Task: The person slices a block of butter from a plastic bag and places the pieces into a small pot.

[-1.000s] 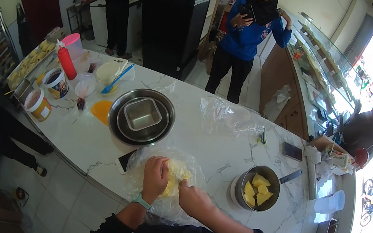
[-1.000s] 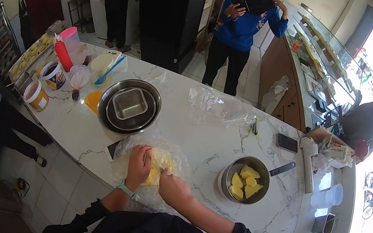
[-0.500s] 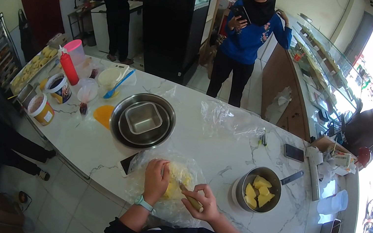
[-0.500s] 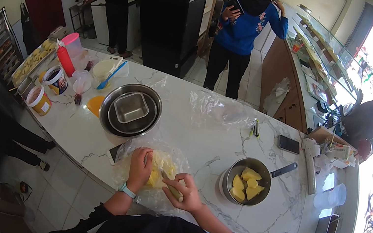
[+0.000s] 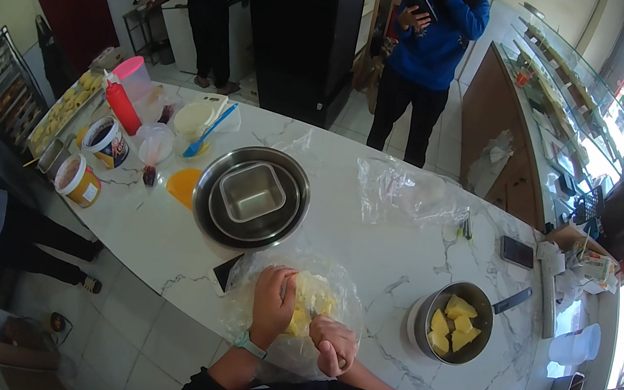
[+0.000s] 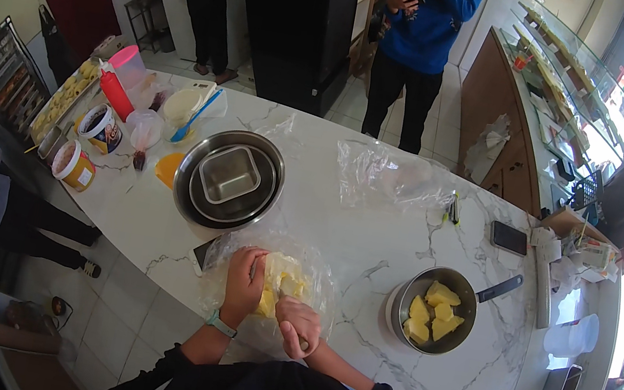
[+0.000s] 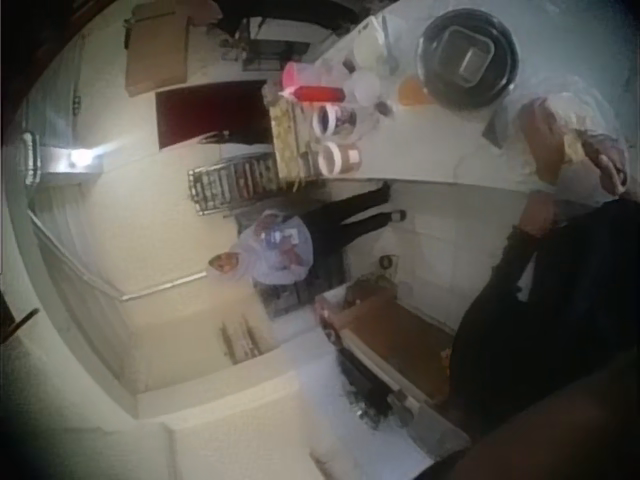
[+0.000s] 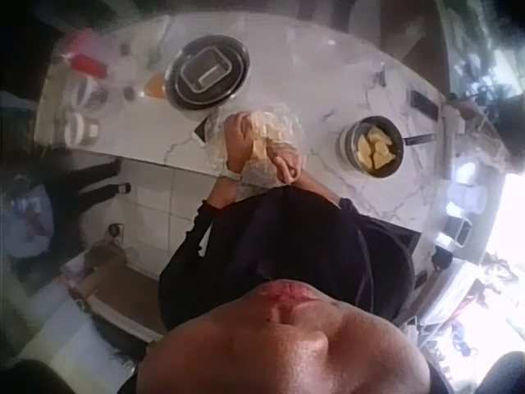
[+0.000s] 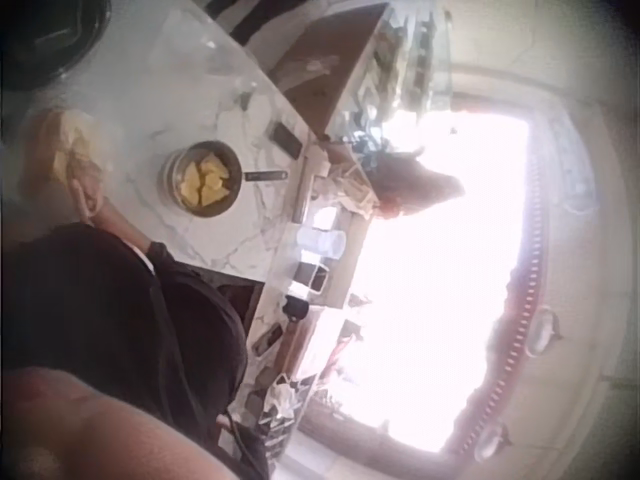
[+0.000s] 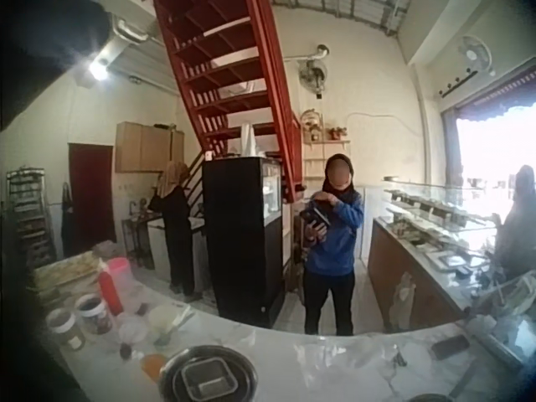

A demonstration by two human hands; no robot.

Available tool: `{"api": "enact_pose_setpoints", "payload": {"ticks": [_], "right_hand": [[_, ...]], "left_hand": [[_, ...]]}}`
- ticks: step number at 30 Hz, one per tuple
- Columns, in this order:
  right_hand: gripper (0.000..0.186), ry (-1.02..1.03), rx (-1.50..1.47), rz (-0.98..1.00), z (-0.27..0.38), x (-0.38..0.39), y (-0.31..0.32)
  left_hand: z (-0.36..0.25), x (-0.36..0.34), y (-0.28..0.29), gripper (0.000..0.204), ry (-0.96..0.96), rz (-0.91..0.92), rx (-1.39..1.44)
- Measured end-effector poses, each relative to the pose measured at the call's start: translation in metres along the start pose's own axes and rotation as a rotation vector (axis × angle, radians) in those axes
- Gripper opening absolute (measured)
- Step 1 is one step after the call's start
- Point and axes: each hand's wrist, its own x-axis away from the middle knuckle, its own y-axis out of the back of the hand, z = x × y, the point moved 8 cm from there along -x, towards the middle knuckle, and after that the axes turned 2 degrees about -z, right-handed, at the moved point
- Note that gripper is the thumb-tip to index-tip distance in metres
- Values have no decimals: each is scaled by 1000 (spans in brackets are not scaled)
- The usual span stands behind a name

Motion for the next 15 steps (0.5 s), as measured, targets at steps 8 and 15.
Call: {"api": "enact_pose_setpoints", "payload": {"ticks": [8, 15], "right_hand": [[24, 7, -11, -68, -3, 7, 0], [27, -6, 27, -94, -7, 11, -1]], "left_hand": [[-3, -1, 2, 12, -22, 2, 14], [-3, 3, 3, 14, 6, 5, -10]]}}
